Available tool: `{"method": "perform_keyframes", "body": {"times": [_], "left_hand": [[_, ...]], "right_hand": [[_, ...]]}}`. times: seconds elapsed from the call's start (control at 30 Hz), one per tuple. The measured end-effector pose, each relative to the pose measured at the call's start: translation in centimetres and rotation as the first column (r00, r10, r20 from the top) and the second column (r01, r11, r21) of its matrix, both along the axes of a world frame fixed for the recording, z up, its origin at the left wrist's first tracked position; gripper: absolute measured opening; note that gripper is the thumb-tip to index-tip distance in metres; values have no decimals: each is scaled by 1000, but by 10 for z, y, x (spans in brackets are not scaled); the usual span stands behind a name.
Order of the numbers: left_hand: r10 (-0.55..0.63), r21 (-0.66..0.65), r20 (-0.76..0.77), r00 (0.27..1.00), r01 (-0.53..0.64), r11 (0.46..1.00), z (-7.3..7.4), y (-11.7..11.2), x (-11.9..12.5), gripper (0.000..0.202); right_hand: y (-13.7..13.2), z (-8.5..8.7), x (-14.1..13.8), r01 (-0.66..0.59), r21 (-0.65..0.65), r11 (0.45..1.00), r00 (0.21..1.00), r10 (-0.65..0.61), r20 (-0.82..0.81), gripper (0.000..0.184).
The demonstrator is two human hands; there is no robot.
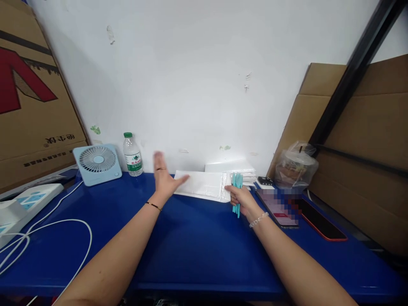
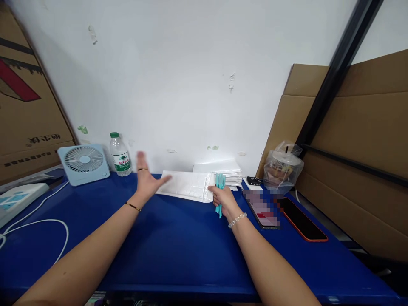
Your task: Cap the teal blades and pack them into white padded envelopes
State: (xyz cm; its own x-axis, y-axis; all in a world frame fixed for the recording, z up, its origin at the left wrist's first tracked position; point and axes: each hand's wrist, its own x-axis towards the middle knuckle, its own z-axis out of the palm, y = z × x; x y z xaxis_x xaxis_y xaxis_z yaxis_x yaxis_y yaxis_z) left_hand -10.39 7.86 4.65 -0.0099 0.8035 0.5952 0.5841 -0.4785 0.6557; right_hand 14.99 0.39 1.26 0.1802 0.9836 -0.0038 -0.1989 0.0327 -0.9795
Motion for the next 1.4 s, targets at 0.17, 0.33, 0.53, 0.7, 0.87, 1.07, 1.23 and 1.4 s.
{"method": "perform_keyframes", "body": {"times": [0.17, 0.33, 0.53, 0.7, 0.87, 1.07, 1.23, 1.4], "left_hand": [[-408, -113, -690, 597, 468, 876, -15, -10, 12, 125], [-298, -65, -707, 642, 361, 930, -23, -17, 25, 105], [-263, -58, -701, 663, 315, 947, -10, -27, 29, 90], [-263, -46, -713, 650, 331, 942, -13, -31, 34, 98], [-290, -48, -690, 664, 358, 933, -15, -35, 39, 102], [-313, -119, -637, 704, 311, 943, -13, -34, 40, 73], [-358, -124, -520, 775, 346, 930, -7, -34, 36, 69], [-436, -126, -362, 824, 421, 898, -3, -41, 38, 76]], "right_hand": [[-5, 3, 2, -119, -49, 992, 989, 123, 85, 38], [-4, 3, 3, -40, -41, 998, 971, 49, 235, 35], [-4, 5, -1, 65, 62, 996, 908, -85, 411, 19], [-6, 8, -3, 77, 148, 986, 891, -135, 434, 21], [-4, 4, -5, 90, 164, 982, 906, -149, 395, 28], [-2, 11, 8, 209, 258, 943, 914, -282, 291, 17], [-18, 70, 14, 276, 414, 868, 952, -187, -242, 29], [-19, 101, -7, 256, 505, 825, 958, -148, -244, 33]]}}
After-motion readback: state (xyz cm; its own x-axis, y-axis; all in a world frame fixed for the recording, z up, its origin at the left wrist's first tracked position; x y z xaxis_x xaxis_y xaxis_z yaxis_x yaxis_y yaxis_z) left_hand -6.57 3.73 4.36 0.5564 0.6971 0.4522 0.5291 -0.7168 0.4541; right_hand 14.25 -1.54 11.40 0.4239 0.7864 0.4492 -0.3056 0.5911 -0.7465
